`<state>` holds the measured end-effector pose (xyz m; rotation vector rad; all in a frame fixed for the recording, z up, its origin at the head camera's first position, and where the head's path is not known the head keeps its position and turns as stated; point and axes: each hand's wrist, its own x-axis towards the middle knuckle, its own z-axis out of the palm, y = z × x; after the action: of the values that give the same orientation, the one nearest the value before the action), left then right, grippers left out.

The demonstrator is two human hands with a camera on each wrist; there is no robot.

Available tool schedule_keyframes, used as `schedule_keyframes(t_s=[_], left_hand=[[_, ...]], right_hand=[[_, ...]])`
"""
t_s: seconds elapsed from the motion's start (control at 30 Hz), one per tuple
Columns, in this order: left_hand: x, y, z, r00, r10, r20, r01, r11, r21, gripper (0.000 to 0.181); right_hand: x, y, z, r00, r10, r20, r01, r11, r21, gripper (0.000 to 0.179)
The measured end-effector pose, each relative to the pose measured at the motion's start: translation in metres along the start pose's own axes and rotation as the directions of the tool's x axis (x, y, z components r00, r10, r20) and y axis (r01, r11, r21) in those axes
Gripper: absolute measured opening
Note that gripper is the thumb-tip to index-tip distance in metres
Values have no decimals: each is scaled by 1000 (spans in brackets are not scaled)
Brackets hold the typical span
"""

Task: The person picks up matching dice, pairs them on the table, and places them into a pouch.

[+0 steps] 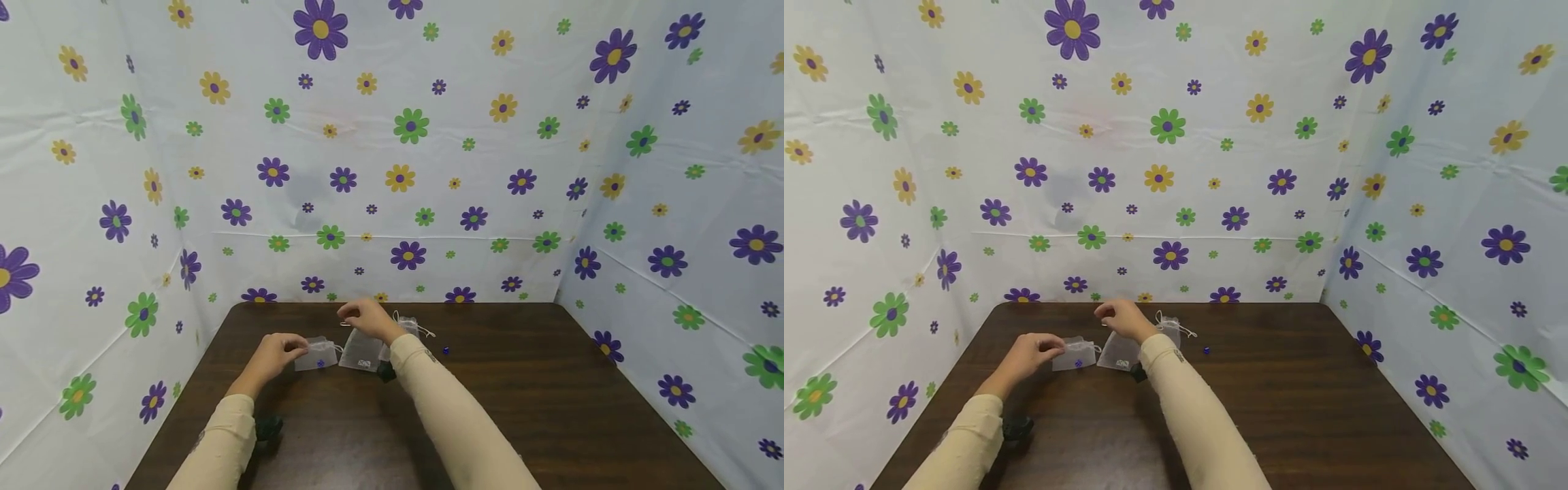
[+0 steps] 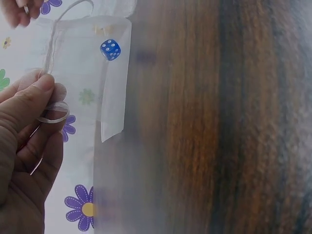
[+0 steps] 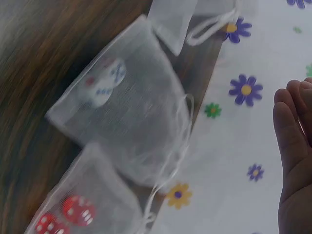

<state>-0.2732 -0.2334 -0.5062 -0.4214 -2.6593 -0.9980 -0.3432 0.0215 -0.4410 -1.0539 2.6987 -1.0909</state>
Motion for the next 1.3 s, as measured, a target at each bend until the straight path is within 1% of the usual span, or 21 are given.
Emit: schedule_keyframes(t_s=[0.1,0.23,0.43,0.6,0.67,0.73,0.9,1.0,1.1,1.3], left_hand=[[0,-1,0,1000,7,-3,-7,1000,4,9],[1,-2,3,1000,25,5,-25,1000,4,9],[0,-2,3,1000,12,-4,-12,1000,2,9],[-1,-2,1,1000,2,-11,-2,1000,8,10],[-2,-3,0,1000,-4,-13,4,1000,10,10],[-3,-3,-1,1000,-4,-13,5,1000,14,10],[-5,-4,-1,1000,13,-8,-13,1000,19,9],[-4,-5,0,1000,21,-11,-20,1000,16,10],[-4,-7,1,1000,19,-12,-19,1000,7,10],[-4,-7,3,1000,8,-4,-8,1000,-7,10]], right_hand=[[-7,13,-7,999,10,-33,-10,1000,-5,24],[-19,30,-17,996,43,-75,-42,999,12,24],[-33,51,-27,993,78,-91,-76,997,31,25],[-44,73,-34,989,81,-123,-77,996,35,26],[-52,84,-37,985,91,-148,-85,995,46,25],[-61,96,-40,978,121,-169,-113,992,58,24],[-84,128,-46,959,189,-209,-180,982,64,23],[-96,141,-51,951,208,-228,-196,978,73,23],[-105,149,-55,947,218,-235,-206,976,76,23],[-120,157,-61,950,238,-204,-231,971,57,25]])
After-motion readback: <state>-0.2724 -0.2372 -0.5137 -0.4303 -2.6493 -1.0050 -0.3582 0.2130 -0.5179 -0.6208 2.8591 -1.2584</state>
